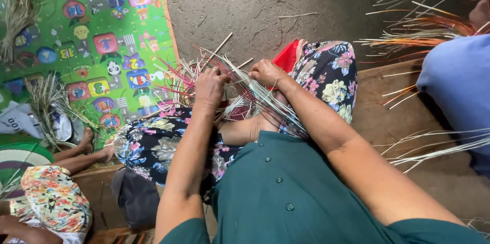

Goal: Weaving natural fiber strands together to form a structured mat or basket.

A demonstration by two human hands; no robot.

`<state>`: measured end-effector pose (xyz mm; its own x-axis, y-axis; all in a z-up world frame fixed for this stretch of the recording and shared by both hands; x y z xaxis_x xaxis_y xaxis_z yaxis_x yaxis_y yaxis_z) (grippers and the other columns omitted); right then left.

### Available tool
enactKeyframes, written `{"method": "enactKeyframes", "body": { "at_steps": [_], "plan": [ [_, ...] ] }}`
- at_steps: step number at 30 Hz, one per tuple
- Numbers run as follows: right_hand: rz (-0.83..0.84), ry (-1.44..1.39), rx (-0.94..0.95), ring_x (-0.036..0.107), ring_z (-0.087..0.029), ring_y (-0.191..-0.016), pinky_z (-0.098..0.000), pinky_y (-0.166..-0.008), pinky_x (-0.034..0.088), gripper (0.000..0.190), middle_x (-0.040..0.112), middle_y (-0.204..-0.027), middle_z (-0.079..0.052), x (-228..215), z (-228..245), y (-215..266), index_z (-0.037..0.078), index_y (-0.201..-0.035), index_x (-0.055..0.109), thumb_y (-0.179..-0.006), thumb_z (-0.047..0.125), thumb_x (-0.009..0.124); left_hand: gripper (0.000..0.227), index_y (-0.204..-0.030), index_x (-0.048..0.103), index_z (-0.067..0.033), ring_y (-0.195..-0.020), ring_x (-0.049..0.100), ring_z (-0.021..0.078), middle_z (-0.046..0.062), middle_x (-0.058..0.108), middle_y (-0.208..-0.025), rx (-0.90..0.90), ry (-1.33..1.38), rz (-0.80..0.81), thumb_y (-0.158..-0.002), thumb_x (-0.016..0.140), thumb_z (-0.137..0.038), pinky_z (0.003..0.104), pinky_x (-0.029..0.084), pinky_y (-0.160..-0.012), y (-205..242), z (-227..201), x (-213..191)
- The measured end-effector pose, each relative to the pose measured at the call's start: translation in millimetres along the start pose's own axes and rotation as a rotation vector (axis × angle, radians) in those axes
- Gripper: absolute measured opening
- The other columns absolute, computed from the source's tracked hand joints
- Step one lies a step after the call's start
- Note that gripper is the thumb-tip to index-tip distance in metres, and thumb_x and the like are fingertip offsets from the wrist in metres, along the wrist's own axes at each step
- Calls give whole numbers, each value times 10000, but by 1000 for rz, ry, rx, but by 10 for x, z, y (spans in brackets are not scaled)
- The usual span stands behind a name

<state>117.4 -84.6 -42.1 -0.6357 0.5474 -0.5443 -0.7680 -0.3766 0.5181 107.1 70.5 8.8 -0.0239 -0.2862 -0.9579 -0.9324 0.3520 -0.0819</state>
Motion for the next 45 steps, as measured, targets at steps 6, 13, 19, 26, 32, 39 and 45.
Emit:
{"method": "enactKeyframes", "body": {
  "at_steps": [6,13,19,26,32,39,45],
  "plan": [
    [4,-26,-15,573,-300,-870,-415,-763,455,263,631,-838,-114,-7,22,32,105,-812,661,-734,290,491,102,-617,591,-264,-759,473,173,0,519,-765,278,-255,65,-701,543,-229,278,355,-666,-14,-200,147],
    [-8,-25,-15,571,-312,-874,-417,-774,449,254,631,-841,-129,6,13,0,95,-813,664,-730,266,496,177,-790,607,-176,-923,414,217,59,472,-917,-4,-212,418,-686,553,-310,336,309,-804,16,-84,307],
    [-9,-49,-32,569,-332,-871,-427,-777,444,260,628,-841,-149,-5,9,4,79,-827,660,-732,253,491,146,-733,569,-197,-840,437,204,33,469,-831,101,-252,208,-631,603,-297,324,321,-738,32,-192,169],
    [-19,-76,-41,569,-333,-860,-430,-758,448,245,627,-824,-145,2,-7,7,97,-811,661,-724,258,499,72,-674,528,-186,-722,505,183,27,502,-697,301,-219,-167,-708,579,-225,294,359,-654,149,-340,-226],
    [46,-54,31,567,-313,-883,-424,-759,447,309,628,-861,-106,-23,78,54,133,-827,648,-681,374,521,248,-697,585,-116,-819,461,211,51,503,-822,29,-289,121,-615,690,-325,333,334,-747,241,-298,-169],
    [181,205,122,531,-306,-989,-433,-835,415,649,585,-1007,-133,-84,375,258,128,-1027,535,-567,585,577,134,-713,630,-119,-921,439,235,53,476,-880,28,-103,402,-672,514,-173,341,331,-789,474,-388,-90],
    [185,254,145,528,-330,-997,-452,-832,400,673,576,-1034,-148,-47,313,205,111,-1058,499,-600,599,569,147,-662,633,-262,-852,433,196,10,467,-818,210,98,390,-630,490,-274,318,300,-720,566,-1022,-446]
  ]
}}
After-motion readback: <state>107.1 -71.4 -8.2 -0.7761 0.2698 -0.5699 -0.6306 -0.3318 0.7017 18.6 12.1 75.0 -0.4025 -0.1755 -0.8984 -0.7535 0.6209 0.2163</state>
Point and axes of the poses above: each hand's wrist, its own y-axis away from the middle knuckle, its own x-axis out of the palm, z = x × y, the point moved 7 cm from there along -y, towards the middle knuckle
